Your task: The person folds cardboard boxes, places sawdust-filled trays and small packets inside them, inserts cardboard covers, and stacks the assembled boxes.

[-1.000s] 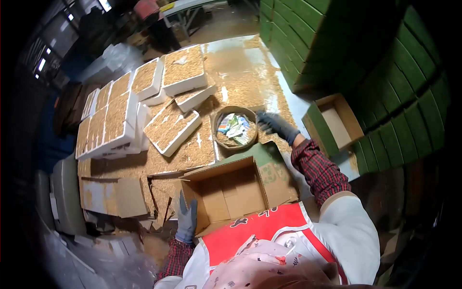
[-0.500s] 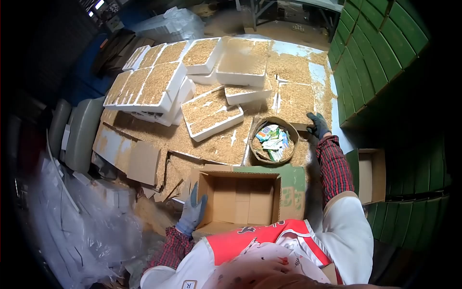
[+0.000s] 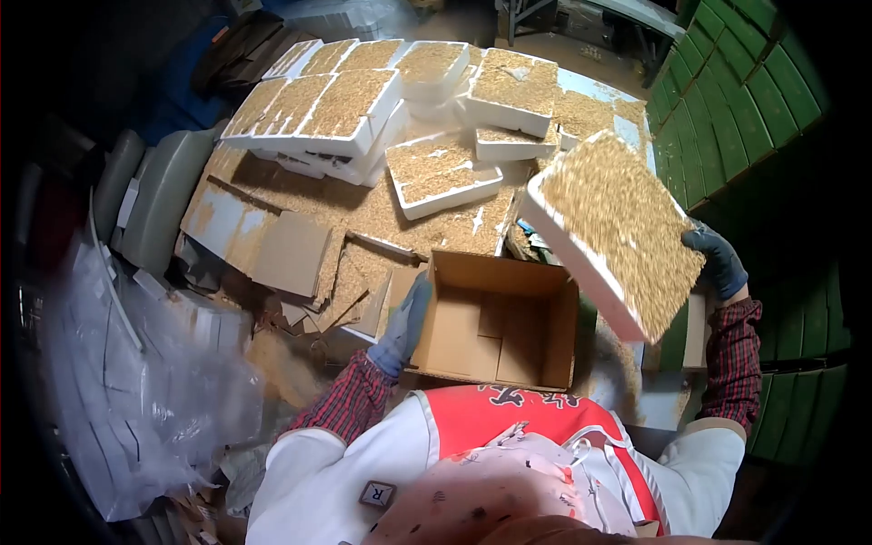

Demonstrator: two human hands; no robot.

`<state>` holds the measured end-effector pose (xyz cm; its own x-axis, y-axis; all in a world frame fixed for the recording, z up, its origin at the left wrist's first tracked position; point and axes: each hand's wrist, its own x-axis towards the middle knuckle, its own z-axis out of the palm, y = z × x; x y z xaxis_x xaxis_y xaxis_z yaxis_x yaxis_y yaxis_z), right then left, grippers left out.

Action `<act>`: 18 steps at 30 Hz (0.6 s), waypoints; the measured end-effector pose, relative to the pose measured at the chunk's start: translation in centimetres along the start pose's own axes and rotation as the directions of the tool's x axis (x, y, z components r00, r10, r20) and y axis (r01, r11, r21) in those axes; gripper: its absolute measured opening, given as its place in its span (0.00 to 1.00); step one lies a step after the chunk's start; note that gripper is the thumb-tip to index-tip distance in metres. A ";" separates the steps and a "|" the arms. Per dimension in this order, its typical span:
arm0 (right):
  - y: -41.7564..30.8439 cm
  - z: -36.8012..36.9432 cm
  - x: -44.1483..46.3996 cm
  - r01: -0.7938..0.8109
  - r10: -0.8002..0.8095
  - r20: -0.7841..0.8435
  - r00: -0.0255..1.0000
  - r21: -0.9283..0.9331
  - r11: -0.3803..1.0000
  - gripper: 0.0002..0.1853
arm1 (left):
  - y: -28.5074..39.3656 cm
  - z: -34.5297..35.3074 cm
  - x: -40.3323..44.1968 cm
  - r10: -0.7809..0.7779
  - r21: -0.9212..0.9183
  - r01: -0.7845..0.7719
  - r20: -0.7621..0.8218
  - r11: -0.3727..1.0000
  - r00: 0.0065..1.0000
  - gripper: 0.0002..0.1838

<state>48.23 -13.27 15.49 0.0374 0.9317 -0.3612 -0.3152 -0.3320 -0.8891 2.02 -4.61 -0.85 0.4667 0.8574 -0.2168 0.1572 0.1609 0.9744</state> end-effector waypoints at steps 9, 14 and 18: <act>2.6 8.8 3.0 -0.295 0.495 0.147 0.856 -0.648 0.702 0.23 | -4.5 -0.4 0.4 0.212 0.150 -0.220 0.069 0.964 0.975 0.31; 2.6 12.6 3.3 -0.349 0.501 0.010 0.865 -0.705 0.617 0.18 | -3.2 0.6 0.1 0.115 -0.044 -0.109 0.183 0.993 0.976 0.32; 6.4 12.5 4.5 -0.354 0.571 0.113 0.813 -0.683 0.639 0.26 | -5.7 -2.0 3.0 0.080 -0.203 -0.004 0.366 0.979 0.927 0.30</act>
<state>34.56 -9.36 11.71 -0.2570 0.5842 -0.7698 0.4326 -0.6428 -0.6323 0.78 -2.01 -6.89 0.7636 0.6292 -0.1452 -0.0245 0.2530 0.9671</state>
